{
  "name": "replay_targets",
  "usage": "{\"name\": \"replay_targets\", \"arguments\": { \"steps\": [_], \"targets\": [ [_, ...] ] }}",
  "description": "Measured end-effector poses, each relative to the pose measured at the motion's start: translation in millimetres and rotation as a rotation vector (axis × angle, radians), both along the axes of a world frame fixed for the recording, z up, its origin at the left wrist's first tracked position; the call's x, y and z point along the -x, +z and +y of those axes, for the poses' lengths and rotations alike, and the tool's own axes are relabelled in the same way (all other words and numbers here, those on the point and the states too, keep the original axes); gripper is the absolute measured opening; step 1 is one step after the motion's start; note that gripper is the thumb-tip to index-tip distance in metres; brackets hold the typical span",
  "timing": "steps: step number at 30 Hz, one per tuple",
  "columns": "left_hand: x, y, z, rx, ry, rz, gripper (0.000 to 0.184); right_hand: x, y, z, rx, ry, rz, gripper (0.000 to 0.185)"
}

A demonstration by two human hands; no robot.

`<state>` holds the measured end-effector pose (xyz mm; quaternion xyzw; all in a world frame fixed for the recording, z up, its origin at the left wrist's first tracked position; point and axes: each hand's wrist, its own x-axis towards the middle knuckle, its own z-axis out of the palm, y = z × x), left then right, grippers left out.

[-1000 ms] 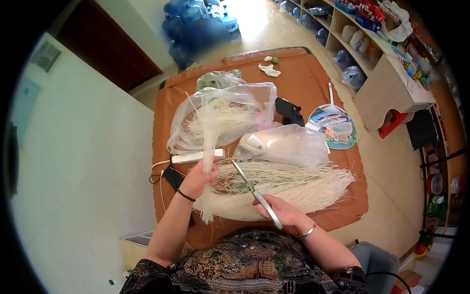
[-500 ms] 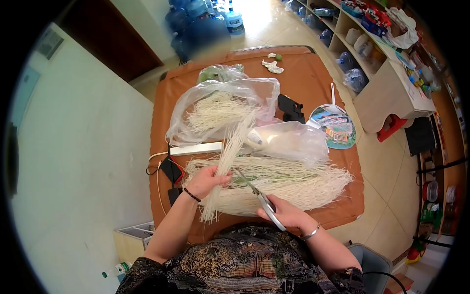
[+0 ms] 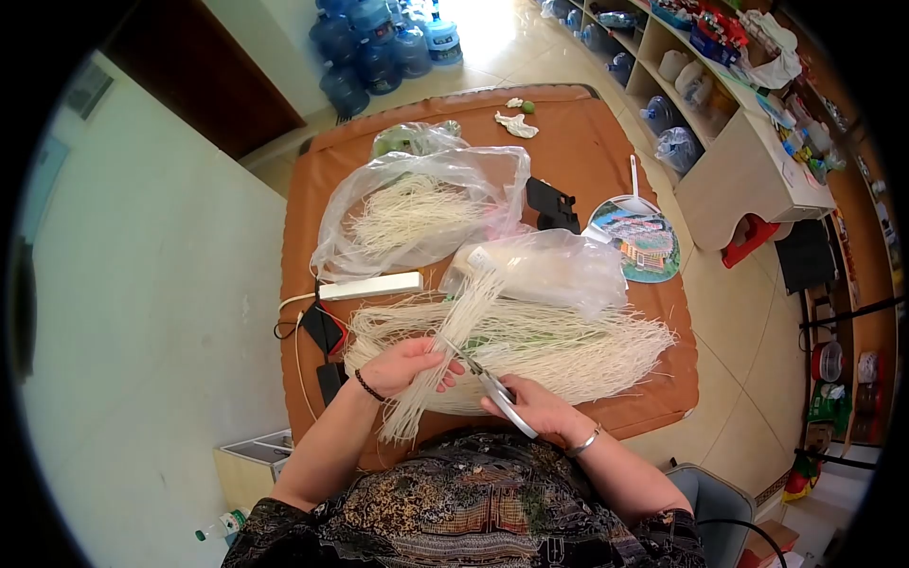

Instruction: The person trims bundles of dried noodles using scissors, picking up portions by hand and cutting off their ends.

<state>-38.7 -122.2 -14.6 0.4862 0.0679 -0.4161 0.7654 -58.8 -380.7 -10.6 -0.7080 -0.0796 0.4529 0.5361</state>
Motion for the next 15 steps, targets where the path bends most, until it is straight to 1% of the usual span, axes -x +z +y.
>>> {"name": "replay_targets", "arguments": {
  "steps": [2,4,5,7,9,11,13,14,15],
  "targets": [
    [1,2,0,0.009,0.013,0.013,0.025,5,-3,-4,-0.042,-0.034,0.045,0.064],
    [2,1,-1,0.019,0.026,0.022,0.024,7,-4,-8,-0.083,0.003,0.050,0.066],
    [2,-3,-1,-0.025,0.036,0.012,0.024,9,-7,-10,-0.082,0.003,0.050,0.066],
    [2,-11,-2,-0.065,0.043,0.003,0.023,12,-16,-13,-0.059,0.094,-0.108,0.068],
    [2,-18,-2,-0.048,-0.028,-0.028,0.021,16,-17,-13,-0.062,0.072,-0.108,0.070],
    [3,-19,-2,-0.061,-0.043,-0.020,0.021,20,-21,-12,-0.066,0.054,-0.107,0.071],
    [5,-20,-3,-0.073,-0.056,-0.011,0.020,25,-27,-11,-0.061,0.021,-0.201,0.068],
    [6,-22,-4,-0.065,-0.063,0.008,0.022,27,-25,-9,-0.060,0.023,-0.200,0.068],
    [6,-23,-5,-0.057,-0.070,0.026,0.023,28,-21,-5,0.025,0.011,-0.174,0.064]
  ]
}}
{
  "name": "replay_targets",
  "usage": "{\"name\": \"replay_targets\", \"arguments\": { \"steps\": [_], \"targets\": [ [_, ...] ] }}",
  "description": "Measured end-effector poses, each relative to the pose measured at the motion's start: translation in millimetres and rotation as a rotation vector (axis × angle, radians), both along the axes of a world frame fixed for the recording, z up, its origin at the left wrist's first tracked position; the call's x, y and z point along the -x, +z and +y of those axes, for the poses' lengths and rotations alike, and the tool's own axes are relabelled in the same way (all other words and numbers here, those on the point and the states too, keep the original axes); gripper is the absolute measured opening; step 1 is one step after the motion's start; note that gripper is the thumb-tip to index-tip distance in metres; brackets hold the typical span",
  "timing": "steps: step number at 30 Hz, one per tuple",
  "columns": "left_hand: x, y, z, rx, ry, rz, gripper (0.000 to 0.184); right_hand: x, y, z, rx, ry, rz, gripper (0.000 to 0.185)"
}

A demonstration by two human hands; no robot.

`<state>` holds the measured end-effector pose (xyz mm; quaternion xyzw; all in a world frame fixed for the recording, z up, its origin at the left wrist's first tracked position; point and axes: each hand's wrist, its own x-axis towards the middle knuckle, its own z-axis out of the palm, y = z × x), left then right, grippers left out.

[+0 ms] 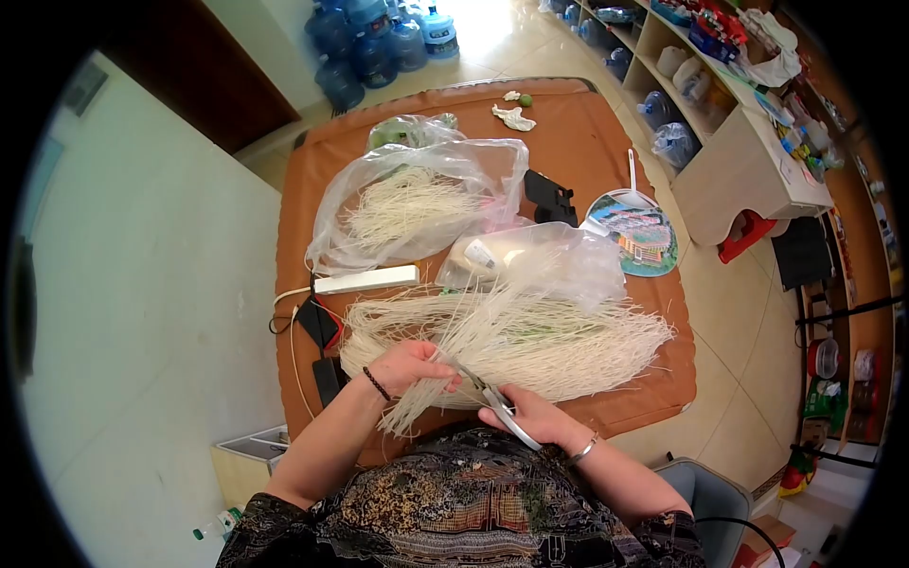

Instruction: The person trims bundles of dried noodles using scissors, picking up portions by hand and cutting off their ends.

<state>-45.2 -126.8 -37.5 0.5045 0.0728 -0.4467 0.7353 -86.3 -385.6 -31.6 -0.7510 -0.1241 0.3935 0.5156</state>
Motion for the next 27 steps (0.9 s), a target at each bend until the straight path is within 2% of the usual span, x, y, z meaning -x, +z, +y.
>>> {"name": "replay_targets", "arguments": {
  "steps": [2,4,7,10,12,16,19,25,27],
  "targets": [
    [1,-2,-2,-0.013,0.015,0.010,0.023,1,2,2,0.086,-0.019,0.026,0.060],
    [2,2,-5,-0.023,0.032,0.022,0.022,3,1,1,0.060,-0.058,0.077,0.050],
    [5,8,-11,-0.028,0.055,0.050,0.023,1,3,1,0.009,-0.044,0.082,0.046],
    [8,6,-16,-0.035,-0.027,-0.052,0.023,5,5,0,0.001,-0.098,0.098,0.049],
    [11,4,-21,-0.030,-0.140,-0.094,0.022,1,7,0,0.057,-0.032,0.067,0.052],
    [12,-9,-21,0.036,-0.156,-0.048,0.020,-5,7,2,0.102,0.069,0.053,0.060],
    [10,-10,-22,0.097,-0.182,-0.016,0.019,-2,13,14,0.217,0.011,0.005,0.061],
    [6,-11,-18,0.171,-0.196,0.048,0.018,1,-2,16,0.204,-0.065,-0.059,0.051],
    [5,-14,-17,0.072,-0.179,0.006,0.020,0,0,16,0.214,-0.060,-0.082,0.048]
  ]
}}
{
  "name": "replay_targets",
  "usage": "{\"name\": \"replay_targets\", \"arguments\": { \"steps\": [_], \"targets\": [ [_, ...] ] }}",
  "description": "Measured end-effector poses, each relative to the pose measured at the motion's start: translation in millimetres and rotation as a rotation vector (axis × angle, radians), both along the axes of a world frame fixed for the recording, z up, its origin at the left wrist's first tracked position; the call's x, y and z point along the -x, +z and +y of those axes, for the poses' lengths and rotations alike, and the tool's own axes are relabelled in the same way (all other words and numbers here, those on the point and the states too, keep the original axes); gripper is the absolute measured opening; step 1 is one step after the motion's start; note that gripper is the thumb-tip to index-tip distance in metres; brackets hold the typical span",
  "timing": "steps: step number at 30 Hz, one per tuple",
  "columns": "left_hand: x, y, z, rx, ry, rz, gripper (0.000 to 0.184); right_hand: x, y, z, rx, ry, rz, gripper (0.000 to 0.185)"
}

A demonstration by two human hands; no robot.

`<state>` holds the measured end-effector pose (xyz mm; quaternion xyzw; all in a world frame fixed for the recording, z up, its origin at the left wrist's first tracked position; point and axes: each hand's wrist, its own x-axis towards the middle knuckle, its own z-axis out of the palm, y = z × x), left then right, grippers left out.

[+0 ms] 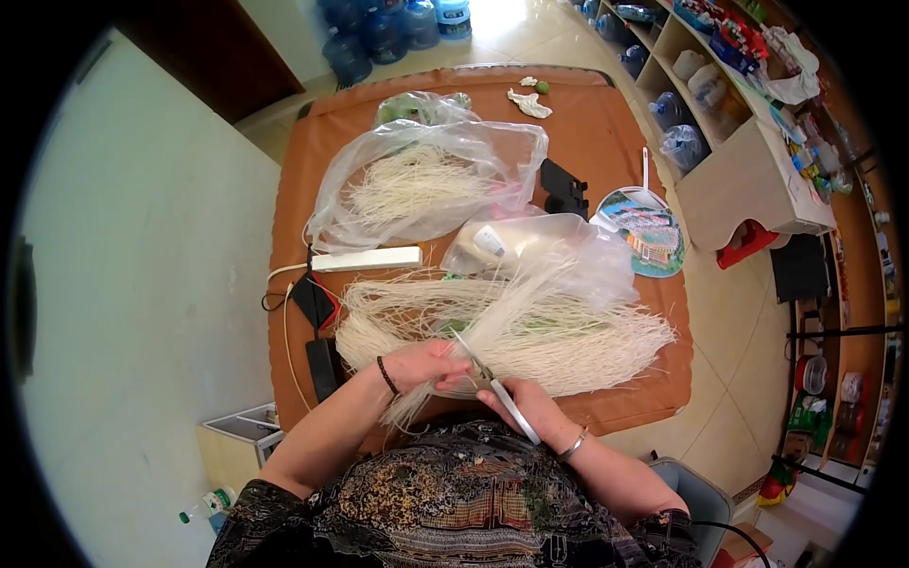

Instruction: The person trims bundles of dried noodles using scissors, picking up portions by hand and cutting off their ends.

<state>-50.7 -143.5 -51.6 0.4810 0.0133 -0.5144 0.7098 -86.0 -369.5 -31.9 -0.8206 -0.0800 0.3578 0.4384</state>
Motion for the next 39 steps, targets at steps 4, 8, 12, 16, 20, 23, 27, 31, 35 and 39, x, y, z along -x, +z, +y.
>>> {"name": "replay_targets", "arguments": {
  "steps": [4,8,12,16,20,23,27,31,35,39],
  "targets": [
    [-1,1,1,-0.031,0.012,-0.025,0.022,-1,0,-1,-0.002,-0.002,-0.040,0.042],
    [6,-1,-2,-0.062,0.102,-0.042,0.020,6,-8,-7,0.003,-0.017,-0.088,0.040],
    [3,-6,-2,-0.150,0.139,-0.028,0.017,1,-9,-12,0.013,-0.012,-0.037,0.045],
    [0,-3,-4,-0.178,0.055,-0.076,0.018,-15,15,-5,-0.053,0.053,0.037,0.057],
    [5,6,-6,-0.199,0.024,-0.101,0.021,-12,3,-1,0.042,0.100,0.077,0.062],
    [7,5,-7,-0.203,0.015,-0.057,0.021,-10,3,3,0.051,0.082,0.077,0.058],
    [8,-3,-5,-0.131,0.082,0.046,0.021,-10,4,0,0.043,0.078,0.054,0.053],
    [8,-1,-3,-0.129,0.011,0.006,0.020,-10,4,-6,0.068,0.101,0.075,0.044],
    [13,-3,-5,-0.085,0.055,0.029,0.020,-6,7,-9,0.041,0.059,0.089,0.041],
    [17,-6,-5,-0.084,0.054,0.020,0.021,0,-1,-14,-0.050,0.006,0.082,0.042]
  ]
}}
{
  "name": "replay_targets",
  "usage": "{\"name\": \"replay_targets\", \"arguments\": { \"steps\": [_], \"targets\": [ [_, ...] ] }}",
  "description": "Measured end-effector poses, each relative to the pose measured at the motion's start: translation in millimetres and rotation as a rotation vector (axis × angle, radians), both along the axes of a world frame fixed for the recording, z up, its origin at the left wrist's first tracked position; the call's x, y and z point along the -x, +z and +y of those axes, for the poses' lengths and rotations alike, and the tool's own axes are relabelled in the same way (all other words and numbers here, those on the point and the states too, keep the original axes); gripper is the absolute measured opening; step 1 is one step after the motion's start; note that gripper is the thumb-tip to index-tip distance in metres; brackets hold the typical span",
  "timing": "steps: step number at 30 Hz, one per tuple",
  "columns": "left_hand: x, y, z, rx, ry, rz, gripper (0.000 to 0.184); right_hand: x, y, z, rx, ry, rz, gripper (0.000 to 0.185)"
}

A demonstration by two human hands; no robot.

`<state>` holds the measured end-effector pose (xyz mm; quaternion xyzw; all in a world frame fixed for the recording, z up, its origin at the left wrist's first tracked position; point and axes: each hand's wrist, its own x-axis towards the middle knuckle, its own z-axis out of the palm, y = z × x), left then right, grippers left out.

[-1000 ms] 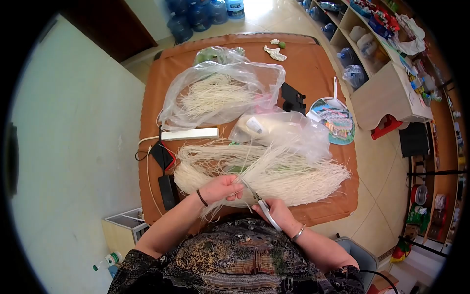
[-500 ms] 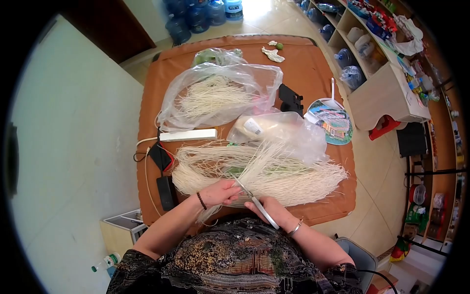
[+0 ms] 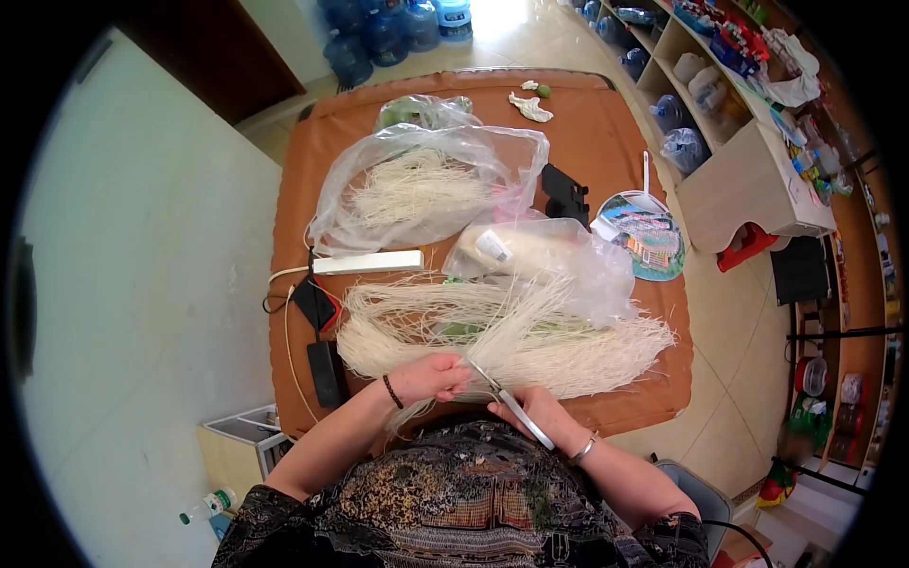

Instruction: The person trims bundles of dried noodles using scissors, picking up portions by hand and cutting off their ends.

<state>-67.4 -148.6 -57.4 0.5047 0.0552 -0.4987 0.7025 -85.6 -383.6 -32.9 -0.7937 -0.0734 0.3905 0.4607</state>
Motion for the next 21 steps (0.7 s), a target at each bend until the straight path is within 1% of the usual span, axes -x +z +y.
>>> {"name": "replay_targets", "arguments": {
  "steps": [3,5,6,7,9,10,11,13,14,15,16,17,18,21],
  "targets": [
    [0,1,-3,-0.042,-0.001,-0.039,0.021,0,-6,-1,0.070,0.047,-0.052,0.047],
    [1,1,-5,-0.060,-0.026,-0.058,0.021,-6,-10,2,0.103,0.133,-0.054,0.056],
    [3,2,-6,-0.078,-0.044,-0.070,0.022,-6,-13,4,0.042,0.124,0.009,0.064],
    [3,3,-5,-0.077,-0.044,-0.070,0.022,-6,-16,7,0.043,0.124,0.009,0.064],
    [0,5,-3,-0.077,-0.148,-0.070,0.022,-5,-18,12,0.077,0.135,0.030,0.064],
    [-2,3,-3,-0.077,-0.147,-0.070,0.022,-6,-9,15,0.108,0.143,0.046,0.061],
    [-1,-1,-3,-0.097,-0.146,-0.066,0.021,-4,-13,14,0.109,0.145,0.049,0.061],
    [1,-4,-5,-0.116,-0.141,-0.058,0.021,-3,-16,15,-0.013,0.077,0.065,0.057],
    [1,-4,-6,-0.136,-0.093,-0.049,0.021,-5,-12,13,0.031,0.074,0.070,0.053],
    [2,-4,-6,-0.157,-0.049,-0.037,0.020,-5,-11,13,0.029,0.077,0.073,0.053],
    [4,-6,-5,-0.157,-0.047,-0.032,0.020,-3,-10,12,0.067,0.074,0.042,0.052],
    [5,-8,-5,-0.136,-0.022,-0.027,0.020,-1,-11,10,0.105,0.069,0.009,0.050],
    [4,-9,-5,-0.116,0.002,-0.027,0.020,0,-12,7,0.072,0.064,-0.003,0.049],
    [3,-7,-1,-0.061,-0.037,-0.034,0.021,-3,-10,2,0.019,0.104,-0.010,0.048]
  ]
}}
